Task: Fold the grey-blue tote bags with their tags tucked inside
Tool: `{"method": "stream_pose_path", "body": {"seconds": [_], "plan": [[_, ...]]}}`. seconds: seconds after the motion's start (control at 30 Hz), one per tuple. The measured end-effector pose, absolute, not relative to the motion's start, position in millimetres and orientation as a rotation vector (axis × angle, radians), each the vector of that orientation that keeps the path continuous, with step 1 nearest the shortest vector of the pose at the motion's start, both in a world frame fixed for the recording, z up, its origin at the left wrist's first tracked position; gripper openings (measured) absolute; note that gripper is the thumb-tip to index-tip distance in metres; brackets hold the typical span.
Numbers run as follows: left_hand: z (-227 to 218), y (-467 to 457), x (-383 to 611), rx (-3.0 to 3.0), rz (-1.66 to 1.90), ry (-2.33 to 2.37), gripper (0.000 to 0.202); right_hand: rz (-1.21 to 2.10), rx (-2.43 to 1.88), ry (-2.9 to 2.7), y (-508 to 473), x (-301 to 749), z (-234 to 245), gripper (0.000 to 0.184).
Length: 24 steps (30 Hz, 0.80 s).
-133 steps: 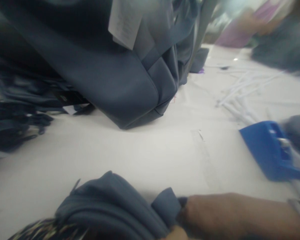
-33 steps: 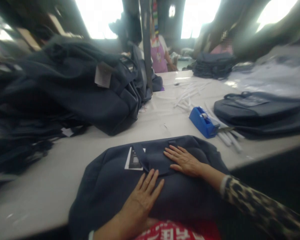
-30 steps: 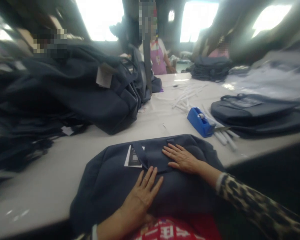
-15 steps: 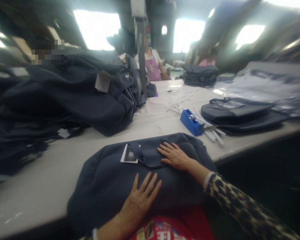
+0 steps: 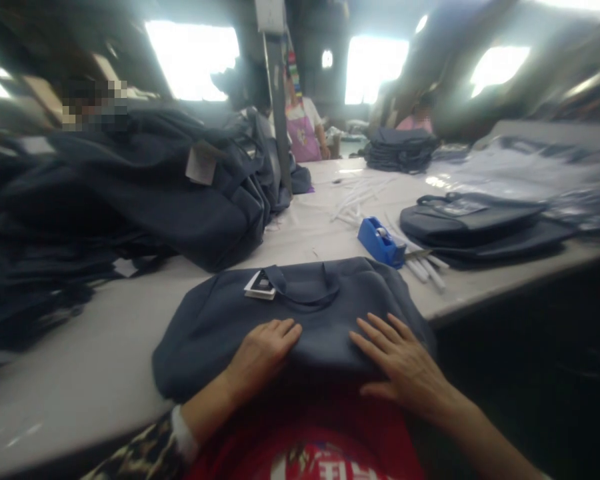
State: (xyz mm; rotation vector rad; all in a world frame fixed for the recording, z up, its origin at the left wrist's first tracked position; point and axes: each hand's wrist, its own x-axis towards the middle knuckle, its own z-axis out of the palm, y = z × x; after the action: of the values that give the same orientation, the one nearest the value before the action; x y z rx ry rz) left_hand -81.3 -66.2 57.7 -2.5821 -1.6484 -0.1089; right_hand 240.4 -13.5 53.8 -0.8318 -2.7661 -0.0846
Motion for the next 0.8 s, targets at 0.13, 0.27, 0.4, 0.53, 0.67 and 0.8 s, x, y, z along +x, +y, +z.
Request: {"method": "stream_pose_path", "body": {"seconds": [0.13, 0.27, 0.4, 0.53, 0.67, 0.8], "plan": [[54.2, -59.6, -88.6, -2.539, -0.063, -1.639, 0.066, -0.266, -0.850, -2.807, -20.1, 229.6, 31.6, 0.108], [39.3, -68.0, -91.6, -2.579, -0.153, -1.584, 0.085, -0.380, -0.876, -2.852, -9.8, 220.0, 21.0, 0.099], [20.4, -78.4, -88.4, -2.622, -0.182, -1.533, 0.089, -0.434, -0.868, -2.826, -6.0, 215.1, 8.0, 0.084], [11.7, -79.3, -87.6, -2.605, -0.118, -1.500, 0.083, -0.497, -0.815, -2.833, -3.3, 213.1, 4.0, 0.064], [14.8, -83.9, -105.4, -2.562, -0.105, -1.468, 0.077, -0.449, -0.703, -2.868, 3.7, 203.8, 33.7, 0.053], [17.6, -91.4, -127.7, -2.378, -0.144, -1.518, 0.069, -0.349, -0.669, -2.912, 7.5, 166.5, 61.4, 0.044]]}}
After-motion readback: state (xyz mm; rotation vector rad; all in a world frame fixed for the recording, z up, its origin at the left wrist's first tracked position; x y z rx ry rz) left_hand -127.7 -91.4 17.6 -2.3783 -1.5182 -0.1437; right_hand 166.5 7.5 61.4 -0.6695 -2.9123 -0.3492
